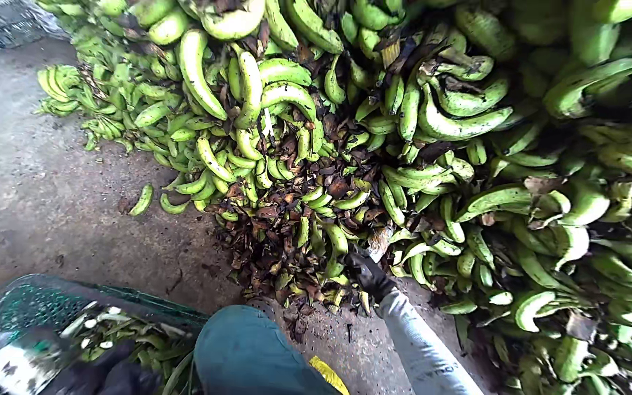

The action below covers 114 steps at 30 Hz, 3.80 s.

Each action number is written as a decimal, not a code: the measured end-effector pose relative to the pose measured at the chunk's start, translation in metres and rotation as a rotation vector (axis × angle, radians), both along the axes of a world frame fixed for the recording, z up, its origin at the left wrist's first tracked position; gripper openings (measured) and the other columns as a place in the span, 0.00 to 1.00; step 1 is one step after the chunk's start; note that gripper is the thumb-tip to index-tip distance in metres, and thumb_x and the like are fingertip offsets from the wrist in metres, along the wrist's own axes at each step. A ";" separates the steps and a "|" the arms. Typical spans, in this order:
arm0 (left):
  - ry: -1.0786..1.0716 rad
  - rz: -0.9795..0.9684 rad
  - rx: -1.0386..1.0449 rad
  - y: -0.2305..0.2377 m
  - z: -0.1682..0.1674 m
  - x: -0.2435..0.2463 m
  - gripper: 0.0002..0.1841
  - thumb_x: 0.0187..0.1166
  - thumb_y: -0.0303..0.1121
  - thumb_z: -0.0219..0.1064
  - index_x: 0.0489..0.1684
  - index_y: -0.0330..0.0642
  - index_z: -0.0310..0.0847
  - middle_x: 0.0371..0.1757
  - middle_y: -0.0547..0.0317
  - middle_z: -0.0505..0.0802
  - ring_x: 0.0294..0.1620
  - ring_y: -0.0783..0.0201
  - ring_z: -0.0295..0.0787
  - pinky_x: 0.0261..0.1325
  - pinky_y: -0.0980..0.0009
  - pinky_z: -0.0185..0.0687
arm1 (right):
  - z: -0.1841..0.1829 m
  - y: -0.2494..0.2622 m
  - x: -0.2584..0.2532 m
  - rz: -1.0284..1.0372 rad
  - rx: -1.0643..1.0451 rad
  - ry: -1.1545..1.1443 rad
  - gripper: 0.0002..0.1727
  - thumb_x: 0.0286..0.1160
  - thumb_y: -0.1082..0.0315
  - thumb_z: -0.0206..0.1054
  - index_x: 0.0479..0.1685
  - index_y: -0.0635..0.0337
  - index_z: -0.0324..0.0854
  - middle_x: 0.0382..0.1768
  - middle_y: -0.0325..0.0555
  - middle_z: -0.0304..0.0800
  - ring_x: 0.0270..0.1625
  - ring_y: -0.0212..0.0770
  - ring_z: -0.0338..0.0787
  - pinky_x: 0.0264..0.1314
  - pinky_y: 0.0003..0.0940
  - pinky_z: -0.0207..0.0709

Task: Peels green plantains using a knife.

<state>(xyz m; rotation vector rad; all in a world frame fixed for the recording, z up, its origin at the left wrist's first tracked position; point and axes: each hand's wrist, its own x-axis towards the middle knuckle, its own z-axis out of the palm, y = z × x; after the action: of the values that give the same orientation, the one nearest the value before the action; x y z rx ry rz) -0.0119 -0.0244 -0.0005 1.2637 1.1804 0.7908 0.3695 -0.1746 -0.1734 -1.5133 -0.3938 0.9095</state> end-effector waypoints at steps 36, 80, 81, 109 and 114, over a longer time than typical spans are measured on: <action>-0.326 0.238 0.788 -0.026 0.004 -0.169 0.12 0.79 0.37 0.72 0.56 0.48 0.87 0.54 0.63 0.95 0.56 0.65 0.91 0.62 0.67 0.88 | 0.123 0.201 -0.368 1.162 0.405 0.908 0.34 0.89 0.38 0.39 0.69 0.56 0.75 0.58 0.54 0.90 0.57 0.51 0.91 0.57 0.48 0.87; 0.799 0.165 0.707 0.015 -0.004 -0.159 0.26 0.81 0.53 0.63 0.77 0.57 0.82 0.56 0.44 0.92 0.56 0.41 0.89 0.60 0.38 0.81 | 0.146 0.205 -0.354 0.886 0.406 0.464 0.26 0.94 0.48 0.35 0.51 0.57 0.76 0.29 0.44 0.85 0.26 0.34 0.86 0.28 0.28 0.84; 0.843 0.247 0.741 0.019 -0.006 -0.160 0.26 0.80 0.53 0.65 0.75 0.57 0.83 0.54 0.43 0.92 0.55 0.39 0.88 0.58 0.36 0.81 | 0.143 0.201 -0.357 0.905 0.371 0.505 0.28 0.93 0.48 0.34 0.51 0.59 0.75 0.29 0.46 0.85 0.24 0.35 0.86 0.24 0.27 0.83; 0.595 0.410 0.551 0.028 -0.015 -0.182 0.28 0.86 0.57 0.56 0.77 0.51 0.79 0.65 0.49 0.89 0.64 0.49 0.87 0.65 0.40 0.80 | 0.133 0.194 -0.346 1.094 0.497 0.340 0.33 0.76 0.43 0.65 0.70 0.58 0.71 0.43 0.48 0.90 0.36 0.38 0.90 0.37 0.33 0.87; 0.514 0.270 0.661 -0.007 -0.021 -0.150 0.33 0.83 0.62 0.54 0.78 0.49 0.80 0.62 0.48 0.91 0.62 0.51 0.88 0.65 0.46 0.83 | 0.154 0.224 -0.358 0.516 0.677 0.033 0.29 0.83 0.46 0.57 0.78 0.50 0.66 0.46 0.41 0.86 0.43 0.35 0.88 0.46 0.37 0.87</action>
<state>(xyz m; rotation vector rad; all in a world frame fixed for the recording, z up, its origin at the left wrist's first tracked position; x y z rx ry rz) -0.1620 -0.0314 -0.0220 1.9569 1.5911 1.1545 0.0113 0.0495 -0.0198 -0.7773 -0.9875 1.0514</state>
